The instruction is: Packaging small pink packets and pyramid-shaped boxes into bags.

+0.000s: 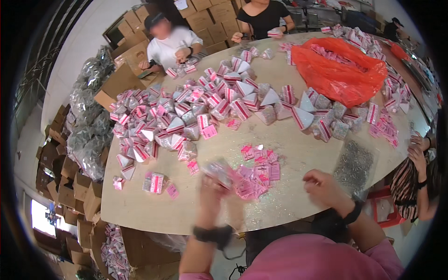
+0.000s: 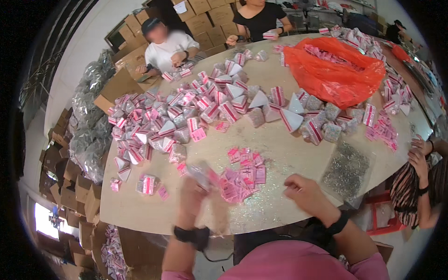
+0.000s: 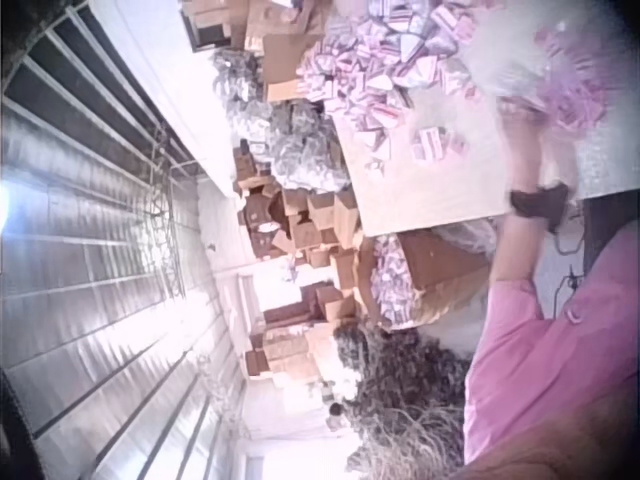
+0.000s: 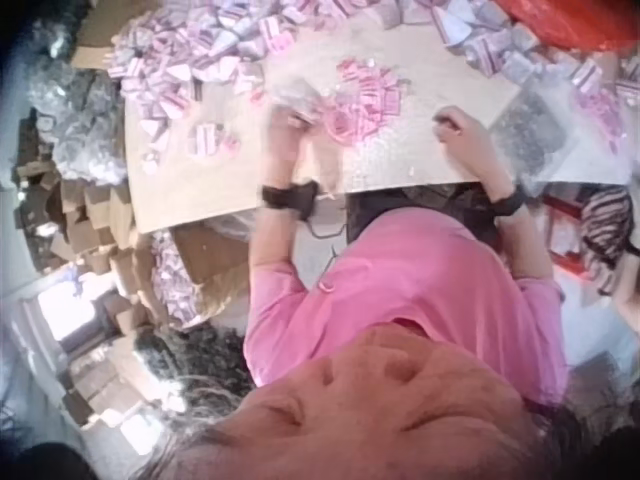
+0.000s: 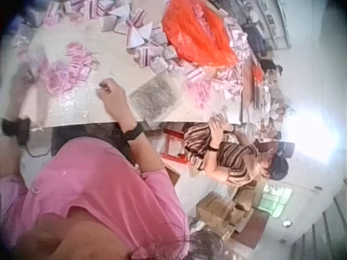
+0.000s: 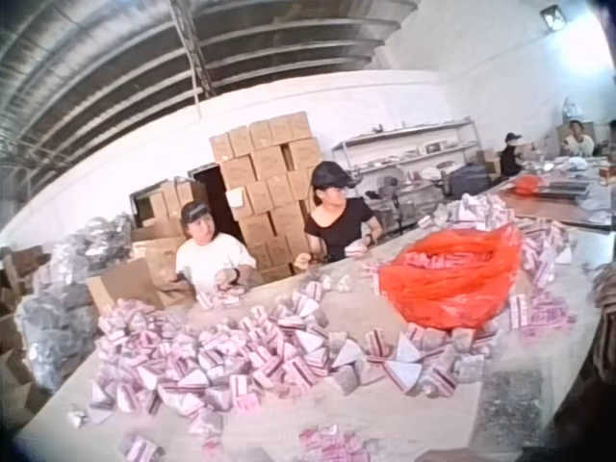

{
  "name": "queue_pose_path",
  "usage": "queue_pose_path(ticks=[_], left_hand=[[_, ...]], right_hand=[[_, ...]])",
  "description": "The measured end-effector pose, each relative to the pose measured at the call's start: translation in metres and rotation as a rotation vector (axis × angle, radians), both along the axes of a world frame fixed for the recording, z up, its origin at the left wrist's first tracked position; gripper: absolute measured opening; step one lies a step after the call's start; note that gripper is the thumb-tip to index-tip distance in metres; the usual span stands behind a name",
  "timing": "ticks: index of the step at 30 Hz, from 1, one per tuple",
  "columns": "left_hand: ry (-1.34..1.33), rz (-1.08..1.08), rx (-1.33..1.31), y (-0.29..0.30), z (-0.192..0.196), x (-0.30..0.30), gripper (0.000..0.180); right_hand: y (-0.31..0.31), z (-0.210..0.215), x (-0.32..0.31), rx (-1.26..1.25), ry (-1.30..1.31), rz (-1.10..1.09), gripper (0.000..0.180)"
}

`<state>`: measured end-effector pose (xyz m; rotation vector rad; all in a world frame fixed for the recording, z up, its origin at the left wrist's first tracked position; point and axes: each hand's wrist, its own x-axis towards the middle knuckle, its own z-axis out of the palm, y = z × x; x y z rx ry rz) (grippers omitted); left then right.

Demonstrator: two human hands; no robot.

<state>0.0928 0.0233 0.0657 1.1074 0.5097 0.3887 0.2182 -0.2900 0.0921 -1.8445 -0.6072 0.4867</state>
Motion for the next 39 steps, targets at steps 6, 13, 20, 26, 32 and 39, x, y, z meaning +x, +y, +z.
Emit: queue_pose_path(ticks=[6,13,20,26,32,39], left_hand=[[0.045,0.378,0.518,0.052,0.06,0.02,0.058],[0.233,-0.127,1.253,-0.035,-0.044,0.011,0.061],[0.244,-0.029,1.414,-0.057,-0.046,0.041,0.037],[0.144,-0.055,1.412,-0.028,-0.049,0.052,0.005],[0.065,-0.002,1.407,-0.035,0.0,0.062,0.005],[0.065,-0.026,1.087,-0.037,0.029,0.068,0.006]], right_hand=[[-0.097,-0.014,0.043,0.079,0.2,-0.495,0.014],[-0.144,-0.06,0.064,-0.67,-0.521,-0.301,0.028],[-0.139,-0.079,0.069,-0.668,-0.515,-0.289,0.012],[-0.146,-0.078,0.083,-0.506,-0.5,-0.343,0.009],[-0.159,-0.07,0.092,-0.378,-0.417,-0.521,0.01],[-0.159,-0.071,0.092,-0.4,-0.429,-0.512,0.009]])
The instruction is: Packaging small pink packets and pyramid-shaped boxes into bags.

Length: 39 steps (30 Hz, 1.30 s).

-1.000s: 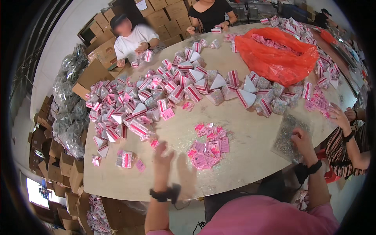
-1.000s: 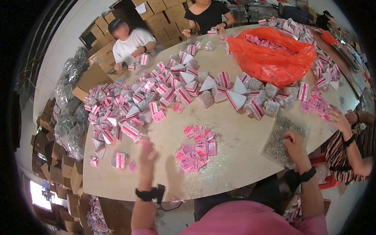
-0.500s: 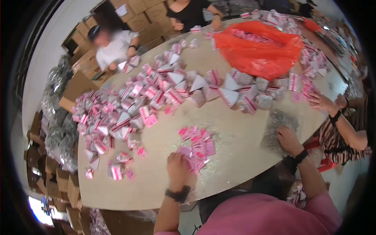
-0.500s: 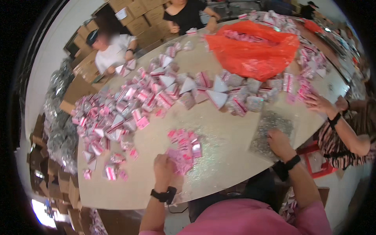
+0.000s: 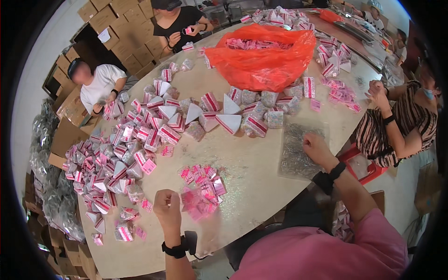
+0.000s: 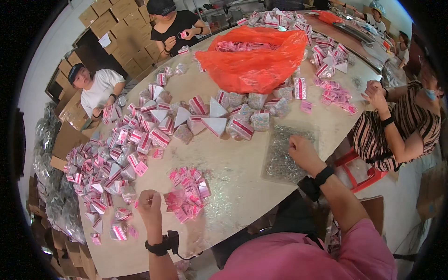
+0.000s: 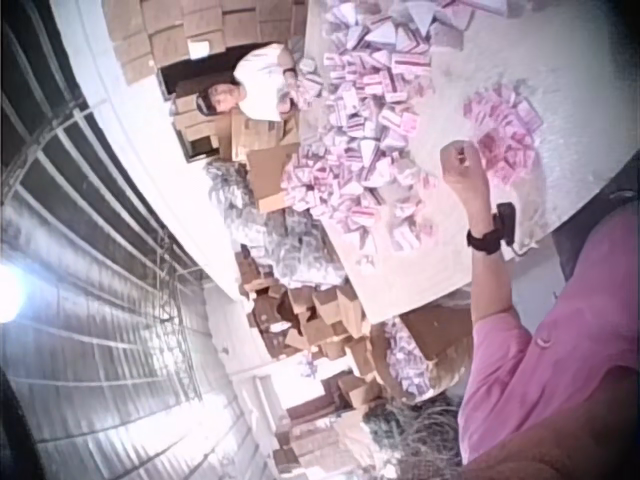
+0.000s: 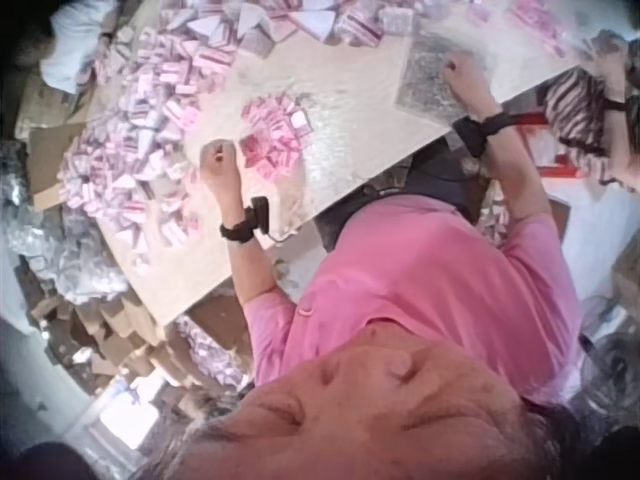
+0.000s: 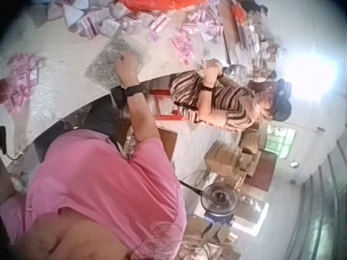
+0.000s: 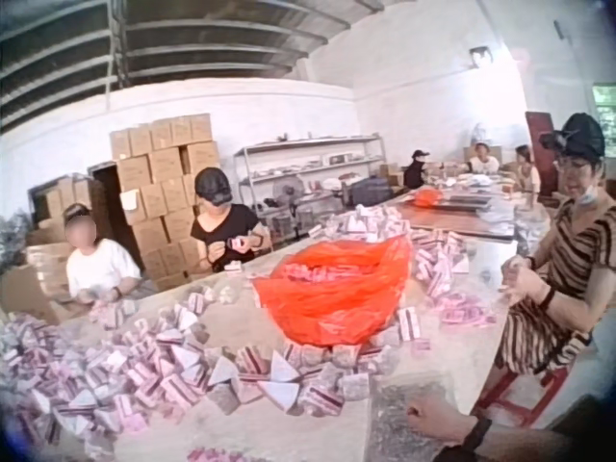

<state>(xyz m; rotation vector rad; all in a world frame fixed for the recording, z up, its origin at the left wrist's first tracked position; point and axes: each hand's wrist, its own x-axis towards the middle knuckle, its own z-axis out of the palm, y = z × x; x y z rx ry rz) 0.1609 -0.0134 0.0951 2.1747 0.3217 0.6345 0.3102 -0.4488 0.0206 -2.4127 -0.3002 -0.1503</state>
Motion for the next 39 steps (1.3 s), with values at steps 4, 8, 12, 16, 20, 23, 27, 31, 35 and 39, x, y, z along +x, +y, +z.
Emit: queue_pose_path(ticks=[4,8,12,16,20,23,27,31,35,39], left_hand=[[0.085,-0.018,-0.232,-0.01,0.013,-0.001,0.011],[0.087,-0.088,-0.447,-0.014,0.005,0.0,0.012],[0.095,-0.067,-0.56,-0.02,0.004,0.002,0.015],[0.051,-0.096,-0.663,-0.017,0.008,0.0,0.015],[0.007,-0.141,-0.733,-0.017,0.015,0.0,0.015],[-0.004,-0.184,-0.818,-0.023,0.014,0.001,0.013],[0.028,-0.21,-0.905,-0.032,0.01,0.002,0.013],[0.069,-0.258,-0.999,-0.036,-0.002,0.003,0.012],[0.157,-0.22,-1.062,-0.05,-0.004,0.002,0.014],[0.141,-0.365,-1.141,-0.066,-0.001,-0.001,0.028]], right_hand=[[0.004,0.001,-0.006,-0.051,-0.031,0.074,0.011],[0.007,-0.013,-0.01,-0.197,-0.093,0.111,0.014],[0.001,-0.021,-0.004,-0.146,-0.018,0.083,0.014],[0.005,0.009,-0.007,0.103,0.093,-0.025,0.009],[0.002,0.037,-0.011,0.177,0.07,-0.103,0.013],[-0.004,0.035,-0.008,0.208,0.057,-0.106,0.017],[-0.009,0.032,-0.006,0.271,0.092,-0.1,0.015],[0.001,0.047,-0.012,0.632,0.427,-0.204,0.009],[0.031,0.062,-0.025,0.807,0.464,-0.009,0.006],[0.084,0.073,-0.05,0.826,0.498,0.217,0.01]])
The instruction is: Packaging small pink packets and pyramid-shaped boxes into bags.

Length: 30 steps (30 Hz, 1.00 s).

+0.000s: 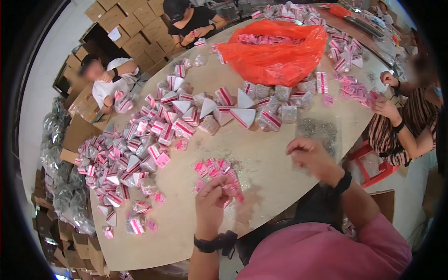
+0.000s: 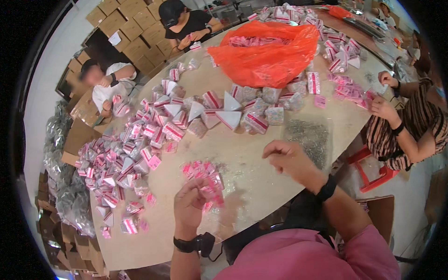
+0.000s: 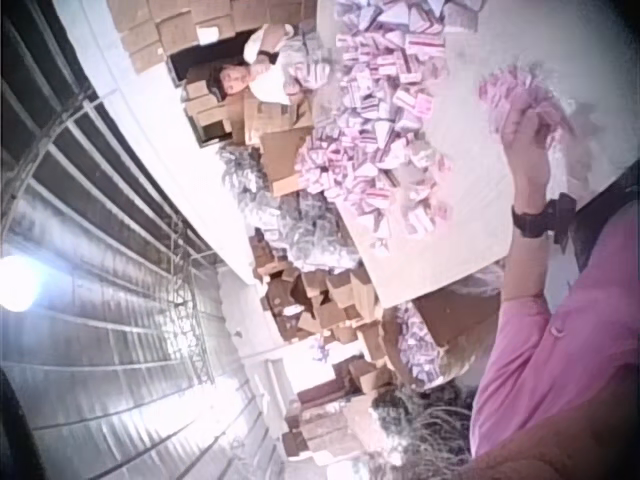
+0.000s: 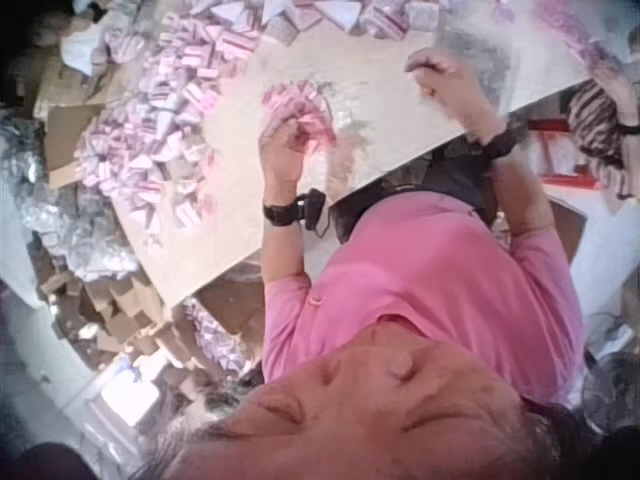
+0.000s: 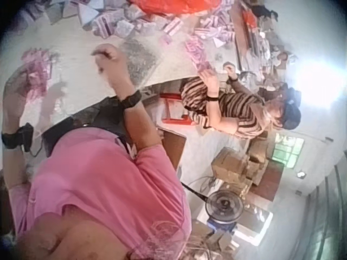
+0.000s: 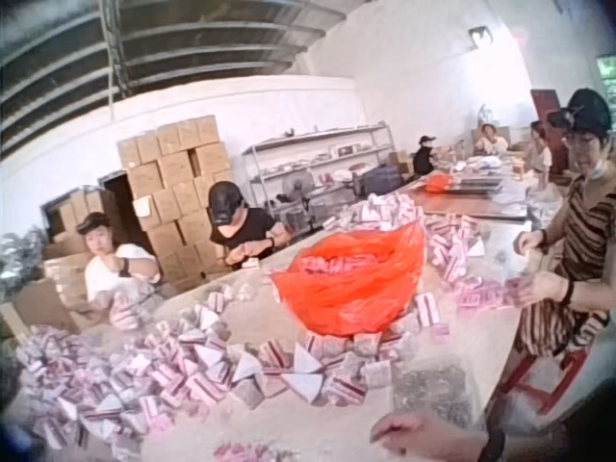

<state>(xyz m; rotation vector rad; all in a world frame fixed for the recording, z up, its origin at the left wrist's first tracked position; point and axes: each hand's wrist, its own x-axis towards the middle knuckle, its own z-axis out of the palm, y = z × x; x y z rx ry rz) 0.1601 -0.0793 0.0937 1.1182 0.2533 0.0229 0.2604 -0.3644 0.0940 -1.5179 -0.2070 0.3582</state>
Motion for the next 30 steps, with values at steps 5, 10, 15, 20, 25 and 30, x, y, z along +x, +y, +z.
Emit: queue_pose_path(ticks=[5,10,15,20,25,30], left_hand=[[0.016,-0.041,0.008,-0.018,0.013,-0.007,0.036],[-0.004,-0.076,0.096,-0.027,0.021,-0.012,0.04],[-0.092,-0.085,0.243,-0.03,0.01,-0.014,0.043],[-0.122,-0.077,0.319,-0.025,0.003,-0.014,0.043],[-0.092,-0.029,0.351,-0.022,0.003,-0.014,0.041],[0.015,0.065,-0.208,-0.006,0.0,-0.015,0.033]], right_hand=[[0.062,0.012,-0.022,0.195,0.102,0.159,0.006],[0.088,0.008,-0.034,0.151,0.01,0.128,0.008],[0.104,0.001,-0.042,0.14,-0.09,0.141,0.008],[0.112,-0.001,-0.036,0.224,-0.052,0.198,0.005],[0.124,-0.009,-0.035,0.32,0.1,0.225,0.006],[0.133,-0.025,-0.026,0.674,0.467,0.266,0.009]])
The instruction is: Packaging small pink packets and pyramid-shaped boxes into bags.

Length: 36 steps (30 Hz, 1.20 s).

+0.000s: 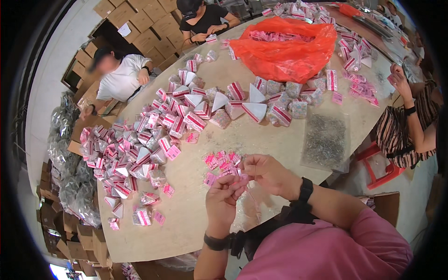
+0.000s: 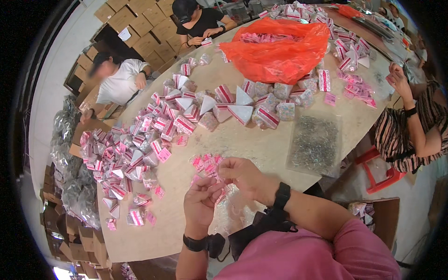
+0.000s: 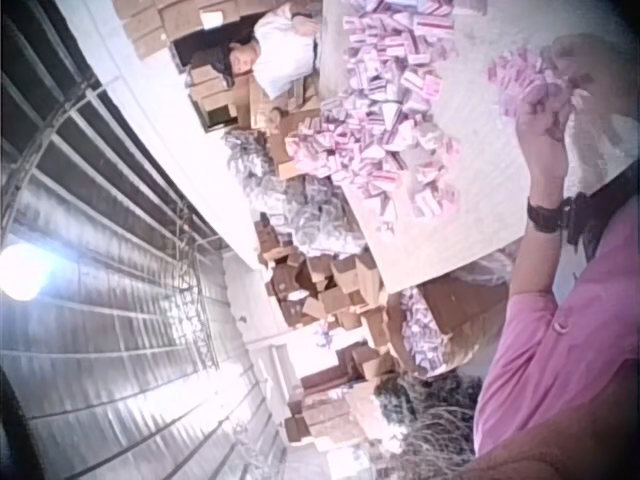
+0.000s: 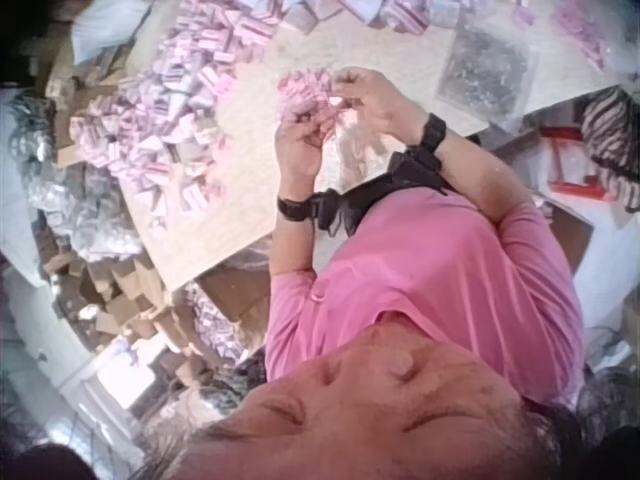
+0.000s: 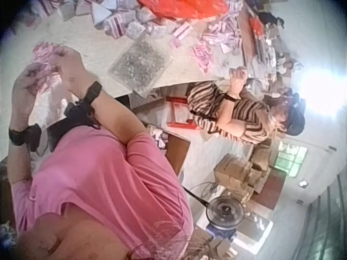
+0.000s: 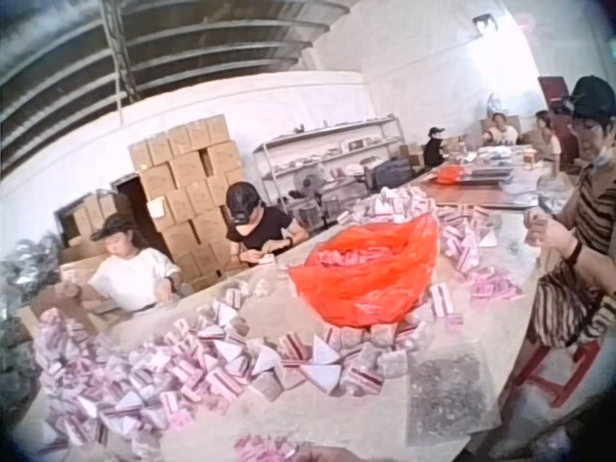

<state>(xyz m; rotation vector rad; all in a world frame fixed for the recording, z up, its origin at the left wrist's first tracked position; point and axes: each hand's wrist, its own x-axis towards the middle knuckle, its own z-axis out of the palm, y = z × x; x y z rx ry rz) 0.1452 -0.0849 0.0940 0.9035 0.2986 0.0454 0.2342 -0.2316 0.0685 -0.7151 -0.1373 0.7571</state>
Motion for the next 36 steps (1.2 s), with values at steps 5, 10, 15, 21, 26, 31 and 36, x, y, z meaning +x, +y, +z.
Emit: queue_pose_path(ticks=[5,10,15,21,26,31,36], left_hand=[[-0.066,0.083,0.407,-0.001,-0.014,-0.013,0.044],[0.026,-0.019,0.802,-0.041,-0.016,-0.008,0.075],[-0.198,0.089,0.64,-0.039,-0.046,0.012,0.068],[0.005,-0.05,0.724,-0.025,-0.068,0.002,0.049],[0.023,0.045,0.927,0.001,-0.059,-0.002,0.044],[-0.195,0.357,1.6,0.013,-0.036,0.006,0.046],[-0.33,0.241,1.282,-0.001,0.0,0.011,0.036]], right_hand=[[0.001,0.009,0.004,0.074,0.046,-0.033,0.008],[0.008,0.021,0.001,0.098,0.041,-0.028,0.008],[0.015,0.024,-0.003,0.139,0.138,-0.023,0.005],[0.013,0.019,0.012,0.169,0.193,-0.066,0.004],[0.003,0.021,0.039,0.173,0.16,-0.216,0.005],[0.001,0.017,0.027,-0.032,0.047,-0.125,0.006],[0.008,0.02,0.006,-0.141,-0.005,0.0,0.006]])
